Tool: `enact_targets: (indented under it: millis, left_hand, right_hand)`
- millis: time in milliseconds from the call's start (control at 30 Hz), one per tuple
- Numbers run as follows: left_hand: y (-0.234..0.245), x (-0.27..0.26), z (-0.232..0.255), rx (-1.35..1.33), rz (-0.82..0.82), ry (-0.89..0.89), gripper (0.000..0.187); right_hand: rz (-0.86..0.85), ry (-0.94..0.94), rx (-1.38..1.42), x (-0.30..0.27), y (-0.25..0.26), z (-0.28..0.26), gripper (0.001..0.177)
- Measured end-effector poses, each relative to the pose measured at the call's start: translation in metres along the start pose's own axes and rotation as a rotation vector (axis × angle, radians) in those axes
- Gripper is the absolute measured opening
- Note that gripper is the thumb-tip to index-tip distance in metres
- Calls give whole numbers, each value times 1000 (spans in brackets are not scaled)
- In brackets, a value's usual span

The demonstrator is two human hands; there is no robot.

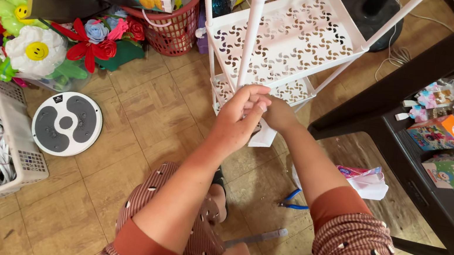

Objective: The person assembles a white plastic three-tier shelf by inserting vertical poles into the trays. Then, they wipe small boxes with a tissue and place them onto the shelf shelves.

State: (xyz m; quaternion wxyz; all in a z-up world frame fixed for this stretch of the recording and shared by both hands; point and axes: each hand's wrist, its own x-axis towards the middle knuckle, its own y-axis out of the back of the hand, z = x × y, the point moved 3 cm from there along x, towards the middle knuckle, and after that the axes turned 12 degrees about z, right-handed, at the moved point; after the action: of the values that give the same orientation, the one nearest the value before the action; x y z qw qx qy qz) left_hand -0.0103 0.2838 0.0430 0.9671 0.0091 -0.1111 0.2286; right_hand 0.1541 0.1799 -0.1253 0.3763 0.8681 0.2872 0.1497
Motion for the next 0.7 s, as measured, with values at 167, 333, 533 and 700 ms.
enact_targets:
  millis: [167,333,533,700]
  left_hand:
    - [0,0,-1,-6,3,1,28]
    - [-5,-2,-4,0,-4,-5,28]
    - [-22,-3,0,-76,-41,54,28]
    - [-53,-12,13,19,-107,-26,28]
  right_hand:
    - [-124,-38,-46,4,-9,7,33]
    - [-114,-58,7,-5,-3,-7,32]
    - [53,26,33,-40,32,-20,51]
    - [305,-140,97,-116,91,22,51]
